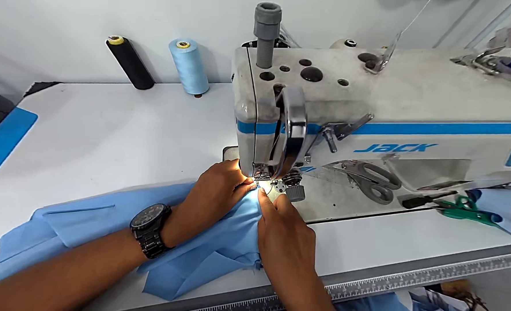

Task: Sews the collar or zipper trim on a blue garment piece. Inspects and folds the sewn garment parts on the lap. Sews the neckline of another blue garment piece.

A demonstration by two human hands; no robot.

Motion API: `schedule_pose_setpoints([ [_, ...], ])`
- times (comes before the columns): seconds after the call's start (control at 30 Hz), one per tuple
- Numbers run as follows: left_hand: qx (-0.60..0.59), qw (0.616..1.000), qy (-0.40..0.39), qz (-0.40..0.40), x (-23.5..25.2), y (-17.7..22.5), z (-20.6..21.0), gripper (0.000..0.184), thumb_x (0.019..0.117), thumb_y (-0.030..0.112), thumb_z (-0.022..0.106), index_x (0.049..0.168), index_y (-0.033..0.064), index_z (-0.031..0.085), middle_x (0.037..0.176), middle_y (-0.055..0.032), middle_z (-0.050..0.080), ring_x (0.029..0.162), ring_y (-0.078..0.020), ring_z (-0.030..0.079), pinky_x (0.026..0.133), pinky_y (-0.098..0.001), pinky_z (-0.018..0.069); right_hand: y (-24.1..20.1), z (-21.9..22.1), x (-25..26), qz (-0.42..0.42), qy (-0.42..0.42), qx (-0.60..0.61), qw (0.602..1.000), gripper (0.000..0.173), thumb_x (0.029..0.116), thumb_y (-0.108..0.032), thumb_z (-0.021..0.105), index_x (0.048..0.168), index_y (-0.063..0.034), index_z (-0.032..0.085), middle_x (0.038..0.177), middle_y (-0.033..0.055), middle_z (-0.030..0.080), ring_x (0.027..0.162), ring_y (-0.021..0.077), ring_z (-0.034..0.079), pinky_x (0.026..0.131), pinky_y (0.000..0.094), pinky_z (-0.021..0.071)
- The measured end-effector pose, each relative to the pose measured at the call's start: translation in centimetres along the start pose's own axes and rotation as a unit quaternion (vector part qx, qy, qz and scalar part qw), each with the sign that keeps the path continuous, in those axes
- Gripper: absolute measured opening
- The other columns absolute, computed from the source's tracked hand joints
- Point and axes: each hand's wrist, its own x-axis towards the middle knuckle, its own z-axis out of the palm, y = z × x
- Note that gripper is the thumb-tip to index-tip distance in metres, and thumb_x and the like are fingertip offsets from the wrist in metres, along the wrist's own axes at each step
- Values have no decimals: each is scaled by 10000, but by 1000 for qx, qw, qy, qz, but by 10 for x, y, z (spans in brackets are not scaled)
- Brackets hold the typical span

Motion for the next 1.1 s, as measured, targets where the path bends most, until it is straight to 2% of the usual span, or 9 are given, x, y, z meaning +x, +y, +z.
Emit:
schedule_pose_setpoints([
  [0.07, 49, 998, -8, 28, -2, 4, -3, 202, 943, 235, 632, 856, 113, 767, 837, -45, 674, 849, -225, 673, 736, -402, 544, -1, 0, 1, 2, 1, -5, 1000, 353, 896, -109, 658, 1207, -226, 778, 870, 56, 616, 706, 175, 655, 461, 294, 468],
  [0.13, 93, 994, -24, 41, -8, 8, -7, 278, 987, 276, 547, 919, 131, 774, 852, -36, 651, 849, -234, 653, 697, -405, 525, -1, 0, 1, 1, 6, -7, 1000, 344, 896, -112, 661, 1197, -228, 781, 870, 53, 619, 708, 173, 657, 461, 294, 471],
  [0.23, 143, 988, -21, 56, -18, 16, -6, 254, 976, 166, 534, 1042, 102, 770, 1001, -90, 696, 955, -284, 674, 743, -436, 551, -1, 0, 1, -3, 2, -8, 1000, 355, 887, -105, 669, 1208, -217, 774, 891, 62, 629, 712, 182, 660, 462, 303, 469],
  [0.3, 164, 984, -12, 64, -20, 19, -2, 259, 952, 111, 538, 1076, 71, 761, 1030, -117, 705, 981, -311, 676, 739, -447, 547, -1, 0, 1, -4, 1, -8, 1000, 362, 892, -103, 665, 1221, -215, 768, 892, 62, 625, 712, 183, 658, 461, 303, 467],
  [0.47, 180, 982, -21, 61, -21, 20, -1, 287, 950, 108, 528, 1118, 79, 758, 1048, -122, 696, 982, -313, 670, 714, -442, 537, -2, -2, 2, 1, -11, -3, 1000, 376, 907, -90, 649, 1246, -215, 756, 913, 65, 618, 745, 185, 657, 484, 297, 476],
  [0.63, 187, 981, -27, 53, -18, 18, 0, 266, 966, 126, 537, 1109, 79, 755, 1029, -128, 684, 948, -323, 663, 700, -442, 529, -3, -1, 5, 10, -16, -3, 1000, 355, 924, -104, 643, 1234, -229, 763, 941, 72, 642, 765, 192, 671, 502, 317, 495],
  [0.93, 135, 987, -31, 81, -14, 0, -2, 288, 975, 166, 521, 1115, 106, 766, 1039, -123, 675, 991, -316, 659, 769, -455, 541, -5, -4, 6, 23, -30, 4, 999, 338, 971, -145, 624, 1278, -227, 737, 953, 68, 634, 768, 198, 660, 532, 334, 500],
  [1.0, 97, 990, -34, 95, -11, -11, -4, 301, 987, 204, 515, 1128, 117, 765, 1058, -109, 668, 1017, -303, 649, 804, -457, 537, 6, -7, 8, -14, -44, 46, 998, 312, 1009, -206, 610, 1301, -186, 719, 945, 84, 637, 740, 227, 663, 542, 378, 526],
  [1.1, 62, 991, -24, 118, -8, -21, -13, 344, 1024, 324, 500, 1114, 121, 763, 1125, -100, 681, 1111, -292, 635, 933, -490, 508, 47, -27, 31, -133, -155, 124, 971, 339, 1044, -287, 580, 1344, -147, 655, 923, 87, 686, 746, 256, 678, 647, 483, 572],
])
